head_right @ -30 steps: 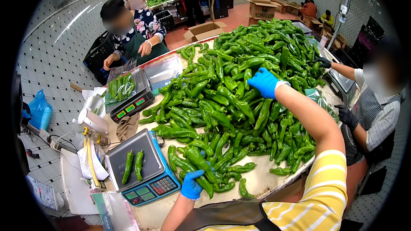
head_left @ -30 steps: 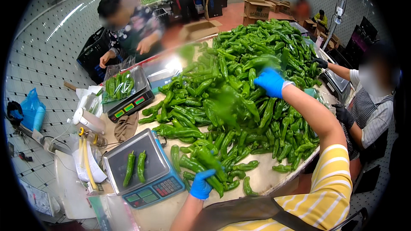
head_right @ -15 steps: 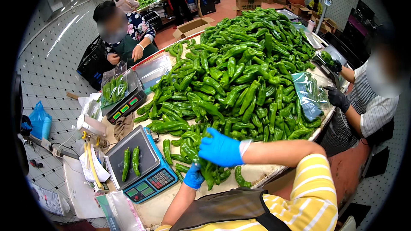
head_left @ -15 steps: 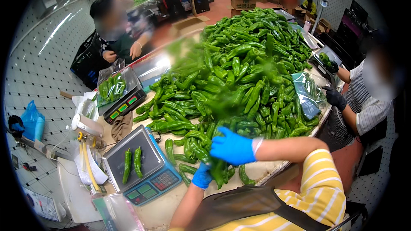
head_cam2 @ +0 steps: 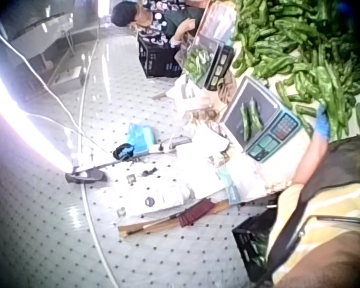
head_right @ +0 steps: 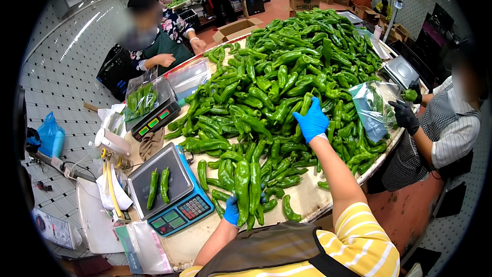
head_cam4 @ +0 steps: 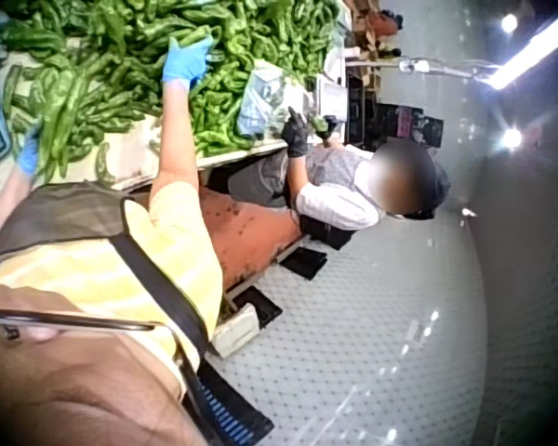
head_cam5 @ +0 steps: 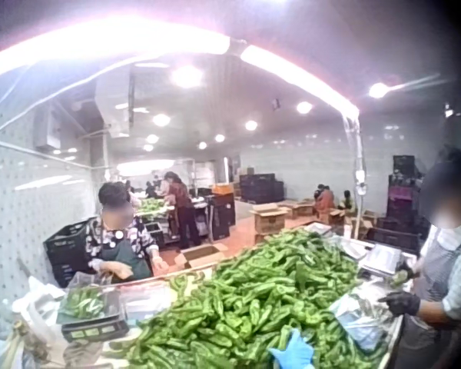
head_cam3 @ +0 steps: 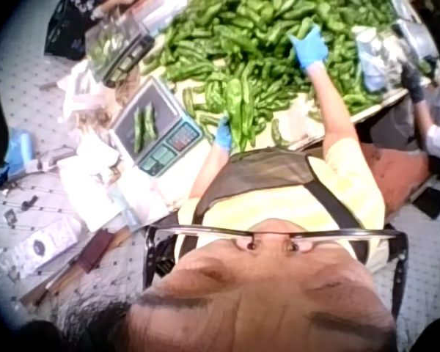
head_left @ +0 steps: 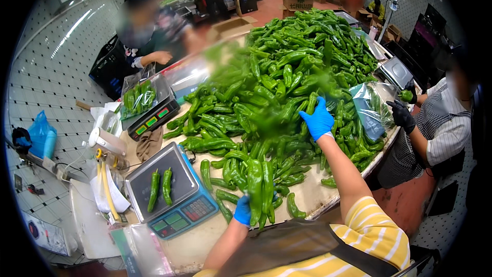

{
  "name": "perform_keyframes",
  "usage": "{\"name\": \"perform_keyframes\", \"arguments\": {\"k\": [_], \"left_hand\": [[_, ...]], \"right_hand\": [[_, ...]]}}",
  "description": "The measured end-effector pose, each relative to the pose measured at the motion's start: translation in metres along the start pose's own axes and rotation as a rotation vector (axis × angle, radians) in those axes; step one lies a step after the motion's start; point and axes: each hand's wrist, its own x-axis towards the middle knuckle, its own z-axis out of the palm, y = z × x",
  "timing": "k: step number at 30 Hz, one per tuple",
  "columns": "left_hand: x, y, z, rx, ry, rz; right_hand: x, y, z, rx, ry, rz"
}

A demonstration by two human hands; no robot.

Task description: The person picks green peppers from a large pile, places them on a digital scale, transfers them into a plastic bag, and sets the bag aside. The process repeats continuously with multiple peppers handled at once.

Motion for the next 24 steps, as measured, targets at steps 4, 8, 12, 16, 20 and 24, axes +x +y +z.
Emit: {"name": "perform_keyframes", "arguments": {"k": [4, 8, 12, 16, 20, 24], "left_hand": [[0.002, 0.001, 0.008, 0.091, 0.096, 0.020], [-0.007, 0.003, 0.005, 0.071, 0.150, 0.032], [-0.005, 0.002, -0.003, 0.009, 0.039, 0.036], [-0.009, 0.003, -0.010, -0.150, 0.009, 0.064], [-0.018, 0.014, 0.002, -0.094, 0.102, 0.176], [-0.021, 0.015, 0.008, -0.138, 0.243, 0.223]], "right_hand": [[0.009, 0.014, 0.027, 0.597, 0.209, -0.039], [0.002, -0.006, 0.003, 0.405, 0.081, -0.603], [0.027, -0.038, 0.011, -0.241, -0.119, -0.953], [0.049, -0.054, 0.027, -0.572, -0.343, -1.011], [0.016, -0.075, -0.007, 0.264, -0.092, -1.092], [-0.072, -0.093, -0.037, 0.925, -1.002, -0.098]]}}
